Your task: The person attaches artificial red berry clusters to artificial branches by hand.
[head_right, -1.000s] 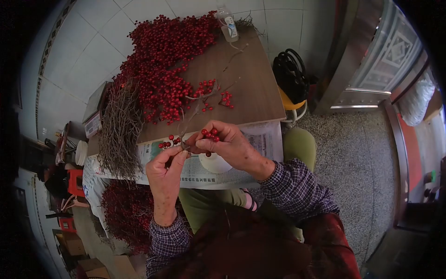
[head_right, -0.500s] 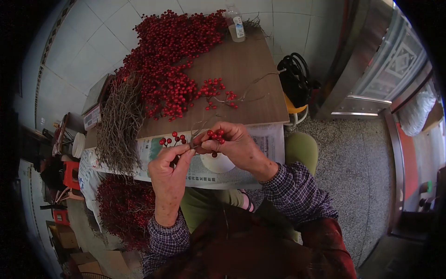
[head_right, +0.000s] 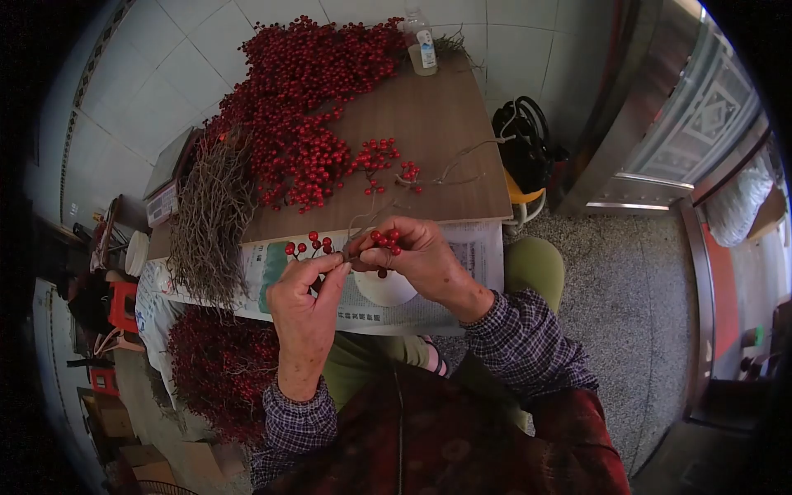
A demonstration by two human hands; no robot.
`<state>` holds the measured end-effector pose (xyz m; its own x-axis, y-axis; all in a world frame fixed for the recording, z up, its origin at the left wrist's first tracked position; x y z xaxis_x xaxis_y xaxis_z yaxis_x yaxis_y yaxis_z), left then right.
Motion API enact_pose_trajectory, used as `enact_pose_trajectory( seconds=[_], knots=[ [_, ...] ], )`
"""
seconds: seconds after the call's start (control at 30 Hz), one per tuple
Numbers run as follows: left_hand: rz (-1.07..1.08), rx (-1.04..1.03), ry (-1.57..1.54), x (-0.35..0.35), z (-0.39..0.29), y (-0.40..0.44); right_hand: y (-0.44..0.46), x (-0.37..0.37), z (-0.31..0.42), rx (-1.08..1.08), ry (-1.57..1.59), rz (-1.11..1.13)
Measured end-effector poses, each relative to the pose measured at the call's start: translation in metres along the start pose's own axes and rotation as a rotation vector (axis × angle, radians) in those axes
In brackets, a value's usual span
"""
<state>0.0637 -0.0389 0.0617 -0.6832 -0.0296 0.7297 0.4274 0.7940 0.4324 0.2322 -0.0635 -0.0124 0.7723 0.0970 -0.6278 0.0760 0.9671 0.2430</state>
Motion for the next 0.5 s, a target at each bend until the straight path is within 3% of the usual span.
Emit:
enact_pose_trajectory(
  seconds=[0.27,0.5],
  knots=[
    [0.022,0.052,-0.002,-0.0016,0.0006,-0.0013,0.0002,0.0028,-0.0026,0.012,0.025,0.019],
    [-0.017,-0.035,0.052,-0.0049,0.0009,-0.0012,0.0004,0.0038,-0.0028,-0.009,0.016,-0.001]
  ],
)
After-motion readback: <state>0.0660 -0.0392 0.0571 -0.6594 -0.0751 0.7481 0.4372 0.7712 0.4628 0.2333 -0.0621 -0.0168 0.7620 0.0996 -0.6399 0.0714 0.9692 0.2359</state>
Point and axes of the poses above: each hand's wrist, its own y-axis towards the middle knuckle, its own x-axis out of the back of the hand, z = x × y, the point moved 1 cm from there along y, towards the middle knuckle, and after that the axes turned 12 degrees about y, right-handed, at the moved point
